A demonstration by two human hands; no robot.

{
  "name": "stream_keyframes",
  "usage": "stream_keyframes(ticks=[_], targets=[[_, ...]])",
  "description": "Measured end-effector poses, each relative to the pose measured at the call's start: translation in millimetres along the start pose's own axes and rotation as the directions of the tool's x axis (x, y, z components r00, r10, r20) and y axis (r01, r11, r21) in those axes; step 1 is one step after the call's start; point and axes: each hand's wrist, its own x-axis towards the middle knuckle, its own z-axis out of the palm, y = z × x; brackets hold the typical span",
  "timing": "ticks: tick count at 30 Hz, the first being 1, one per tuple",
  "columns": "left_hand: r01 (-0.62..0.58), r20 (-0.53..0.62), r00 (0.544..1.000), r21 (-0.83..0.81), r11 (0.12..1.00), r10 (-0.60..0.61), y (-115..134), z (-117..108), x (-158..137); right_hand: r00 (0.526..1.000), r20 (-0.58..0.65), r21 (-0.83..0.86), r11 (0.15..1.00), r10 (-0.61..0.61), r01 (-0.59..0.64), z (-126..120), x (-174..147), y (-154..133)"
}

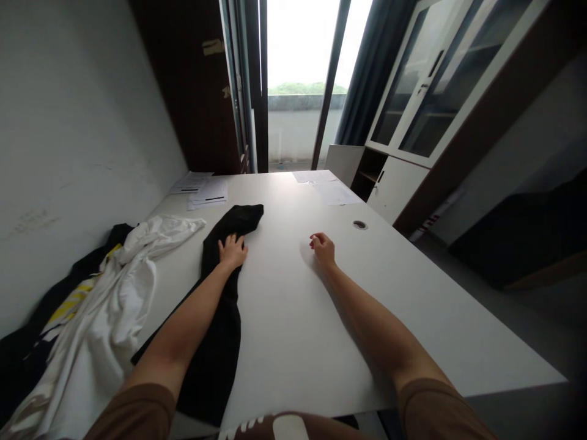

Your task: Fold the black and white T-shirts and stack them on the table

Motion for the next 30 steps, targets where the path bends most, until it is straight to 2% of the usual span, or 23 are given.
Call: stream_keyframes(ticks=[3, 7, 9, 11, 13, 16, 18, 19, 20, 21, 22, 23, 25, 27, 30], targets=[[0.177, 0.014, 0.984, 0.101, 0.979, -0.18, -82.7, -25.3, -5.9, 0.997, 0.07, -0.018, 0.999, -0.026, 0.027, 4.3, -4.1, 0.1], [0.308, 0.011, 0.948, 0.216, 0.926, -0.318, -181.1, -60.5, -26.3, 0.992, 0.119, -0.064, 0.997, -0.04, 0.048, 7.5, -8.4, -0.8], [0.351, 0.007, 0.93, 0.268, 0.897, -0.367, -215.5, -74.7, -36.9, 0.988, 0.143, -0.092, 0.993, -0.055, 0.068, 8.9, -10.6, -1.9], [0.376, 0.014, 0.918, 0.296, 0.878, -0.397, -234.4, -84.8, -43.8, 0.981, 0.179, -0.126, 0.987, -0.078, 0.102, 10.3, -12.7, -3.3], [0.402, 0.012, 0.905, 0.304, 0.864, -0.425, -235.2, -90.8, -45.9, 0.97, 0.22, -0.162, 0.976, -0.107, 0.145, 11.6, -14.5, -4.8], [0.38, -0.036, 0.922, 0.283, 0.881, -0.386, -206.8, -96.2, -45.2, 0.956, 0.25, -0.209, 0.956, -0.153, 0.207, 13.4, -15.9, -6.1], [0.25, -0.034, 0.968, 0.23, 0.941, -0.249, -177.8, -100.9, -49.7, 0.951, 0.258, -0.228, 0.945, -0.173, 0.234, 14.6, -16.0, -6.6], [0.152, 0.013, 0.988, 0.172, 0.973, -0.157, -163.2, -104.3, -55.3, 0.949, 0.262, -0.233, 0.942, -0.178, 0.241, 15.0, -16.1, -6.7], [0.038, 0.106, 0.993, 0.077, 0.996, -0.046, -149.7, -108.4, -63.6, 0.948, 0.263, -0.237, 0.94, -0.181, 0.245, 15.2, -16.1, -6.8], [-0.064, 0.216, 0.974, -0.051, 0.997, 0.074, -137.9, -113.2, -74.1, 0.947, 0.265, -0.239, 0.939, -0.181, 0.246, 15.3, -16.2, -6.9], [-0.128, 0.316, 0.931, -0.185, 0.974, 0.182, -128.2, -118.7, -86.5, 0.947, 0.264, -0.24, 0.939, -0.18, 0.245, 15.4, -16.3, -6.8], [-0.146, 0.401, 0.878, -0.294, 0.945, 0.26, -121.0, -124.4, -99.8, 0.948, 0.263, -0.24, 0.94, -0.178, 0.243, 15.3, -16.3, -6.7], [-0.097, 0.506, 0.804, -0.404, 0.909, 0.311, -115.0, -135.3, -125.9, 0.95, 0.261, -0.242, 0.941, -0.171, 0.236, 15.4, -16.3, -6.2], [-0.002, 0.594, 0.761, -0.399, 0.917, 0.26, -120.9, -143.5, -146.9, 0.949, 0.268, -0.247, 0.94, -0.165, 0.234, 15.8, -16.2, -5.8], [0.165, 0.708, 0.705, -0.221, 0.961, 0.042, -151.5, -150.5, -166.1, 0.943, 0.283, -0.259, 0.933, -0.173, 0.249, 16.4, -15.7, -5.2]])
